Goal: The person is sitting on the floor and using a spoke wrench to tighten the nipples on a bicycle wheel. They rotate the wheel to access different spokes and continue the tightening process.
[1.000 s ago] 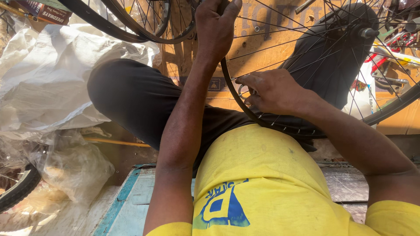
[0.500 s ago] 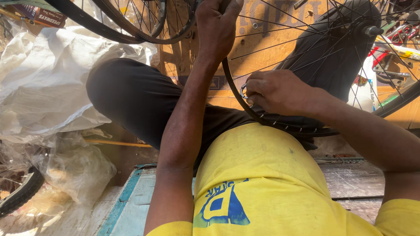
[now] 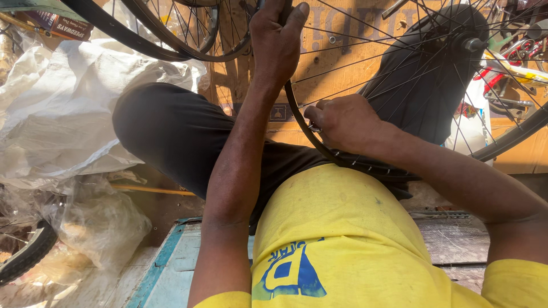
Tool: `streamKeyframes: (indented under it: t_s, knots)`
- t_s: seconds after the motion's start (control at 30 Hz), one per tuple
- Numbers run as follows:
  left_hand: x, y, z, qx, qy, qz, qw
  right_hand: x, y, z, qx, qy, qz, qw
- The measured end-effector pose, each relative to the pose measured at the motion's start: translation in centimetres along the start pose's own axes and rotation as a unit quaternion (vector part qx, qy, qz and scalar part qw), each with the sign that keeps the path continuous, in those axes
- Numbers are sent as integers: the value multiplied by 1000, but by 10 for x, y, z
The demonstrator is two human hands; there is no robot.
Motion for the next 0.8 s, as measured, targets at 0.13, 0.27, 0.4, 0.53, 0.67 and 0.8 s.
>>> streamKeyframes:
  t_s: [0.13,0.27,0.4,0.53,0.67,0.8]
  knots:
    - [-1,-2,0,6,6,3,1000,19,-1,-4,77,149,54,984]
    - [0,-1,-3,6,14,5,1000,19,-13,4,81,75,-87,990]
    - [0,-3,0,-1,13,-8,1000,11,-19,14,94,-45,-221,970]
    - [0,-3,11,11,11,-3,1000,13,-15,5,88,33,-111,989]
    - [-5,3,27,20,5,12,1000,48,-30,-3,113,105,-166,974]
    - [0,18,30,-119,91,-18,989,67,-64,19,220,34,-310,924]
Point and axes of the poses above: each hand's wrist, its own y-axis towards the middle knuckle, its own x-axis out of the back of the hand, z = x × y, the point moved 9 cm from there along y, towards the middle knuckle, and after that the axes turned 8 degrees about y, right-handed, at the moved point
